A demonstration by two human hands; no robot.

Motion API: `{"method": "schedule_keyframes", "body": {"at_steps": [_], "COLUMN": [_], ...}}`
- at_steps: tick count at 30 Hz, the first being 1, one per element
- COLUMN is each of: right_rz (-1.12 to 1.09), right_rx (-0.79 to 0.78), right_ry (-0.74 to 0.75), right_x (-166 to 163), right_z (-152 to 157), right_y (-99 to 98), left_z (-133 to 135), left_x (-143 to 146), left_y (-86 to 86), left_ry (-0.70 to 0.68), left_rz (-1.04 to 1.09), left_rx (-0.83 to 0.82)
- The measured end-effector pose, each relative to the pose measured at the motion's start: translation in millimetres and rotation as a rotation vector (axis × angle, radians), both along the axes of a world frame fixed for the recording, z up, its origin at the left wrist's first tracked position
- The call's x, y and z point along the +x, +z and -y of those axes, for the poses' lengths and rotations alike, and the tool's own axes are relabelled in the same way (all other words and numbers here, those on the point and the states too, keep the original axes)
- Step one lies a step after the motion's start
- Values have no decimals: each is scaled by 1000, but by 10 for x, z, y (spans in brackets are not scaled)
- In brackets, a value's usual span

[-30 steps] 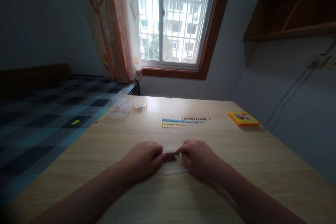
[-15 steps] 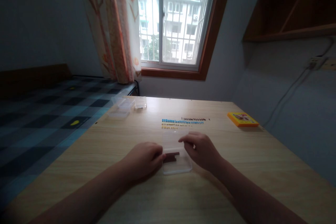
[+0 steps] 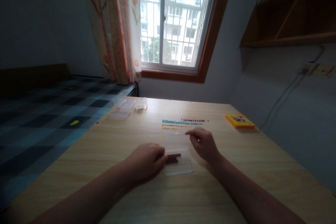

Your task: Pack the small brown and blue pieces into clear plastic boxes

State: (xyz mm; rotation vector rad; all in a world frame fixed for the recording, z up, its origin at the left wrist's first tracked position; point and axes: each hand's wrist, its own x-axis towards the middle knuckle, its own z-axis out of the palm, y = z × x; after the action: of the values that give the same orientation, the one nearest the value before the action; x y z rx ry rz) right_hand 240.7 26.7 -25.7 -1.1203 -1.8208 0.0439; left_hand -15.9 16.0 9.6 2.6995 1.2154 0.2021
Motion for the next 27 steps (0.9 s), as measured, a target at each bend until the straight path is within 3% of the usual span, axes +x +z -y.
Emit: {"method": "schedule_keyframes", "body": {"at_steps": [6, 12, 19, 23, 27], "right_rz": [-24, -12, 276, 379, 479], "right_rx": [115, 218, -119, -249, -362], "right_ry": [-1, -68, -186, -217, -224], "right_x": [-12, 79, 227, 259, 250], "right_z": [32, -47, -709, -1134, -1368], "right_y": [6, 170, 332, 250, 147], "left_z": [-4, -25, -81, -116, -121], "left_x": [-3, -10, -9, -10, -11], "left_y": [0, 3, -64, -94, -88], "left_ry": [6, 13, 16, 27, 35], "left_rz": [5, 7, 31, 45, 40], "left_rx": [-21, -44, -42, -54, -65]}}
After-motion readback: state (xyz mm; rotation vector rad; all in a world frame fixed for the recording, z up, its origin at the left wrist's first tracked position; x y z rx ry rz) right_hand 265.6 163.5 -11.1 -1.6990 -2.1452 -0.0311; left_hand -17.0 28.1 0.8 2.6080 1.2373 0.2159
